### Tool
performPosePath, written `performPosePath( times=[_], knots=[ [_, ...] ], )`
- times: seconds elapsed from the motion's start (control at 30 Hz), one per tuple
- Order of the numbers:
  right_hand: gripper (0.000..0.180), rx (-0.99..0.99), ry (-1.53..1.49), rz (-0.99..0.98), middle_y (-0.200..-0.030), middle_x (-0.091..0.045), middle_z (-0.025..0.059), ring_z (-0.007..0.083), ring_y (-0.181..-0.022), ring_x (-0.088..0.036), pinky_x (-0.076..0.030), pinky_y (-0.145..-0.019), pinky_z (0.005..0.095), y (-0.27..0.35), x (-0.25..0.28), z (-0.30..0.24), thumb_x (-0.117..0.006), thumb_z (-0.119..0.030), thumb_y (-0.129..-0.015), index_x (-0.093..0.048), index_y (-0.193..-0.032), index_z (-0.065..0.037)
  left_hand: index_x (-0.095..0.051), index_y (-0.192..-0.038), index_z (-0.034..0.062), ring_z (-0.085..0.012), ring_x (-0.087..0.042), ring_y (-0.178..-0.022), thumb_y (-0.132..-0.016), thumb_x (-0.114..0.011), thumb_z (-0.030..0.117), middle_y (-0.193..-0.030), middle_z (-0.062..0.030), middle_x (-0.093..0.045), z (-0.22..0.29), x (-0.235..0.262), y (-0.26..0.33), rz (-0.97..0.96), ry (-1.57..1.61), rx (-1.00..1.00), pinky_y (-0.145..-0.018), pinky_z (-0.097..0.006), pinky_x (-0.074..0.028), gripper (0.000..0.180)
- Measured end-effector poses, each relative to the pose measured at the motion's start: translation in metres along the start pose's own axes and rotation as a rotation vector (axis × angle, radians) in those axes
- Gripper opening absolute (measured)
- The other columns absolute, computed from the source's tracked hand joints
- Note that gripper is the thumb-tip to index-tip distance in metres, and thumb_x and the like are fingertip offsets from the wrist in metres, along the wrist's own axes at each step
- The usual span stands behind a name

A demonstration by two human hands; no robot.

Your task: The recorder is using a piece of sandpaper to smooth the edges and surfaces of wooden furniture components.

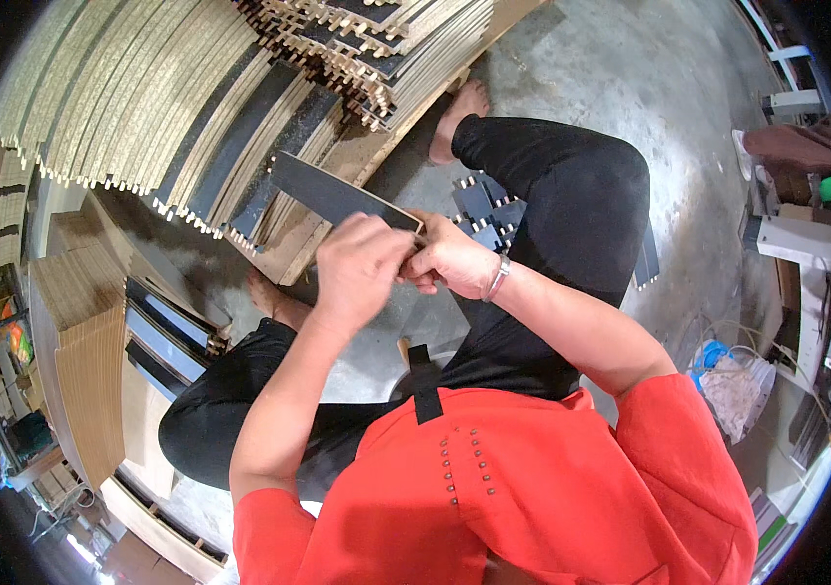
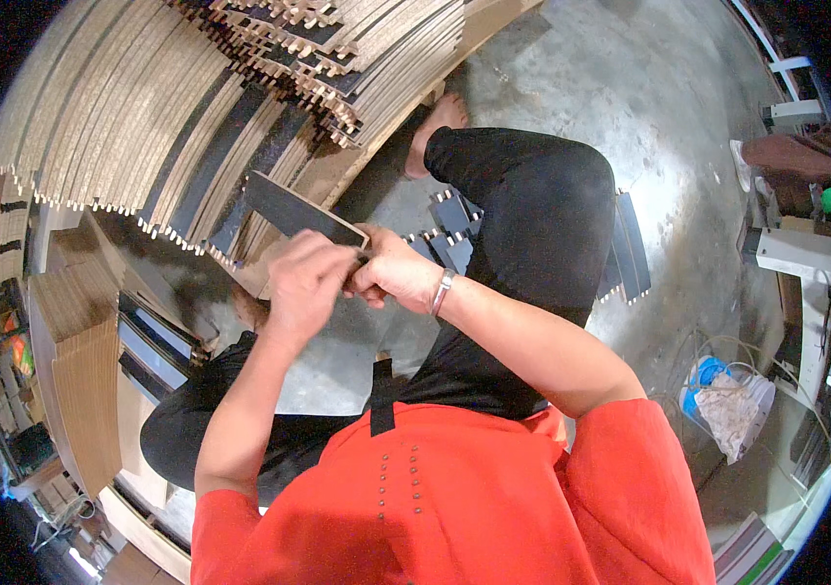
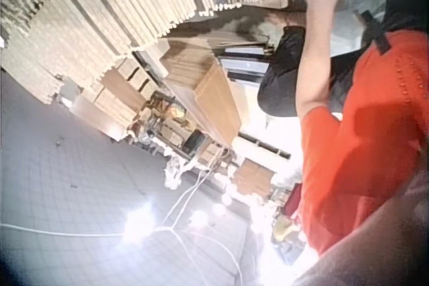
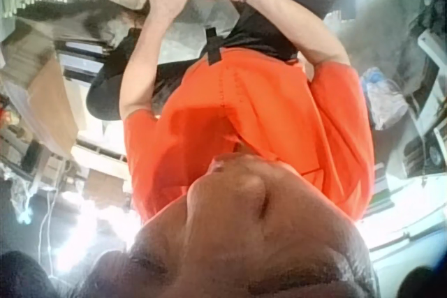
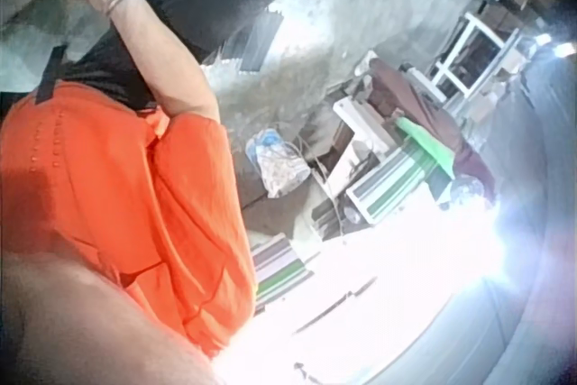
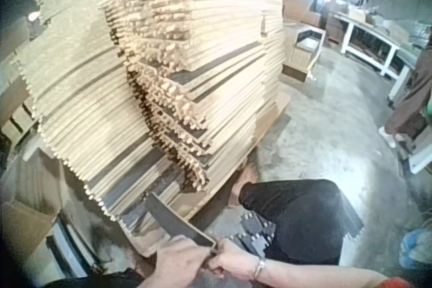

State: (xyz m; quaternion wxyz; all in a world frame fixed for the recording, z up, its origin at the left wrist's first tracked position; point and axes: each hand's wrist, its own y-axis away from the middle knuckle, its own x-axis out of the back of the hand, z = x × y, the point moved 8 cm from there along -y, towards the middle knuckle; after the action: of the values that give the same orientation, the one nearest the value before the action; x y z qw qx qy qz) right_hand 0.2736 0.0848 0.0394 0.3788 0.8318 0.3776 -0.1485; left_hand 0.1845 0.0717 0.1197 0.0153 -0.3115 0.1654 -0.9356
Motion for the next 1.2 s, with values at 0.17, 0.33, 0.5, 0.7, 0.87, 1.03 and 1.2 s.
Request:
performPosePath(
  times=[0.17,0.33,0.5,0.7,0.87,1.03,1.2],
  knots=[
    [0.055,0.026,-0.1,-0.026,-0.072,-0.059,0.0135,0.011,-0.045,-0.048,-0.038,-0.038,0.0258,-0.003,-0.001,-0.004,-0.056,0.01,-0.069,-0.042,-0.121,0.001,-0.065,-0.076,0.0018,-0.0249,-0.056,-0.063,-0.07,-0.066,-0.001,-0.066,-0.0098,-0.055,-0.031,0.02,0.01,0.134,-0.014,0.211,-0.058,-0.034,-0.045,0.007],
    [0.047,0.023,-0.09,-0.027,-0.07,-0.059,0.0136,0.0109,-0.043,-0.047,-0.036,-0.037,0.0252,0.0,-0.003,-0.006,-0.055,0.009,-0.07,-0.046,-0.116,0.001,-0.066,-0.079,0.0021,-0.0253,-0.057,-0.063,-0.071,-0.068,-0.003,-0.067,-0.0094,-0.057,-0.038,0.028,0.019,0.117,-0.034,0.299,-0.058,-0.033,-0.045,0.009],
    [0.044,0.005,-0.115,-0.003,-0.068,-0.06,0.014,0.0109,-0.04,-0.046,-0.035,-0.036,0.0256,0.001,0.001,-0.005,-0.054,0.01,-0.069,-0.047,-0.112,0.002,-0.066,-0.079,-0.0022,-0.024,-0.057,-0.064,-0.072,-0.067,-0.003,-0.071,-0.0114,-0.06,-0.005,0.016,0.019,-0.023,-0.115,0.043,-0.06,-0.032,-0.045,0.007],
    [0.046,0.027,-0.093,-0.006,-0.069,-0.06,0.0147,0.0113,-0.04,-0.045,-0.035,-0.036,0.026,-0.002,0.002,-0.001,-0.054,0.01,-0.069,-0.046,-0.114,0.003,-0.065,-0.076,0.0005,-0.0251,-0.056,-0.064,-0.072,-0.067,0.0,-0.069,-0.0107,-0.058,-0.03,0.018,0.02,0.093,-0.085,0.255,-0.059,-0.033,-0.045,0.004],
    [0.056,0.001,-0.037,0.043,-0.072,-0.059,0.0156,0.0092,-0.04,-0.042,-0.034,-0.039,0.0245,0.003,-0.005,-0.003,-0.051,0.01,-0.068,-0.041,-0.123,0.0,-0.067,-0.075,0.0059,-0.0293,-0.059,-0.066,-0.075,-0.066,0.008,-0.07,-0.0105,-0.058,-0.085,0.05,-0.001,0.264,-0.337,0.311,-0.06,-0.039,-0.045,0.002],
    [0.053,-0.071,-0.072,0.111,-0.071,-0.058,0.0163,0.0104,-0.04,-0.042,-0.034,-0.039,0.0254,-0.004,0.009,0.01,-0.05,0.011,-0.067,-0.043,-0.119,0.001,-0.063,-0.072,0.0075,-0.0289,-0.056,-0.066,-0.075,-0.062,0.006,-0.067,-0.0106,-0.053,-0.045,0.007,0.011,0.055,-0.236,0.193,-0.061,-0.039,-0.045,0.003],
    [0.045,-0.098,-0.072,0.165,-0.071,-0.058,0.0168,0.0111,-0.04,-0.042,-0.032,-0.039,0.0258,-0.001,0.007,0.018,-0.049,0.01,-0.067,-0.045,-0.112,0.001,-0.064,-0.073,0.0074,-0.029,-0.058,-0.069,-0.075,-0.063,0.008,-0.072,-0.0091,-0.058,-0.073,0.019,0.007,0.146,-0.283,0.221,-0.063,-0.038,-0.047,0.003]
  ],
)
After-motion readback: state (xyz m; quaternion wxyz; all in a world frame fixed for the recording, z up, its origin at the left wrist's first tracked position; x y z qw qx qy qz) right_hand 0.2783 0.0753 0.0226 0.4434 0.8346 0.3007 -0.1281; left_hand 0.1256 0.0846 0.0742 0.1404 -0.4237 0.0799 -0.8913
